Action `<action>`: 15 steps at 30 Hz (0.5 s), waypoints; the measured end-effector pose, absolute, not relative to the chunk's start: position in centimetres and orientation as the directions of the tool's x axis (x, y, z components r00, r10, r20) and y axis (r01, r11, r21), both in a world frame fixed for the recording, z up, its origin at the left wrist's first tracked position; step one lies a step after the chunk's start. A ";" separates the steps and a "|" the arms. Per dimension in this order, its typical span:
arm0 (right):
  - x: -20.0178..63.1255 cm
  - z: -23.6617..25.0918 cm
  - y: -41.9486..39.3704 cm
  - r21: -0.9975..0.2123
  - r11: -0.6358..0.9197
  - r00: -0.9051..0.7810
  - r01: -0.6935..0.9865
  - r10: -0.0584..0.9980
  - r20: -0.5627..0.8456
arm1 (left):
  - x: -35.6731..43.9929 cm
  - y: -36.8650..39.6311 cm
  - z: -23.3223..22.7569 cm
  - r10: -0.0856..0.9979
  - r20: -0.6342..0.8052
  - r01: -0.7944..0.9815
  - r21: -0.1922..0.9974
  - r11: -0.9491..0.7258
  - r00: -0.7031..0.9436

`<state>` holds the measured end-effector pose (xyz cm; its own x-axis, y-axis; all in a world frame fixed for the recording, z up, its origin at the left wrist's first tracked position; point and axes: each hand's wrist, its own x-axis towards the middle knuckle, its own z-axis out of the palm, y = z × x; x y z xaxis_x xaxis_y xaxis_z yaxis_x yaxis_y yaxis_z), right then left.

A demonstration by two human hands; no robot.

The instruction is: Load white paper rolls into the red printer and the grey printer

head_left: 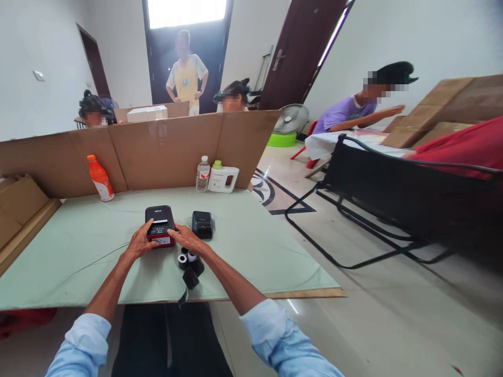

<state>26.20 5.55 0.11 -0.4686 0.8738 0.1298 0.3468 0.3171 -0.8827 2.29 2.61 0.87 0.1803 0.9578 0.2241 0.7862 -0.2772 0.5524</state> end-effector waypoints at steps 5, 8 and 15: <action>24.8 0.7 6.1 -0.851 0.296 -0.447 0.433 0.891 0.082 | 1.6 2.1 0.6 0.955 0.255 0.742 0.608 -0.282 0.154; 21.6 1.7 6.3 -0.837 0.315 -0.471 0.447 0.879 0.079 | -1.4 1.3 1.2 0.957 0.273 0.730 0.635 -0.253 0.095; 10.7 4.0 5.2 -0.855 0.297 -0.576 0.425 0.818 -0.002 | -10.8 -1.9 3.9 0.964 0.246 0.713 0.694 -0.101 -0.103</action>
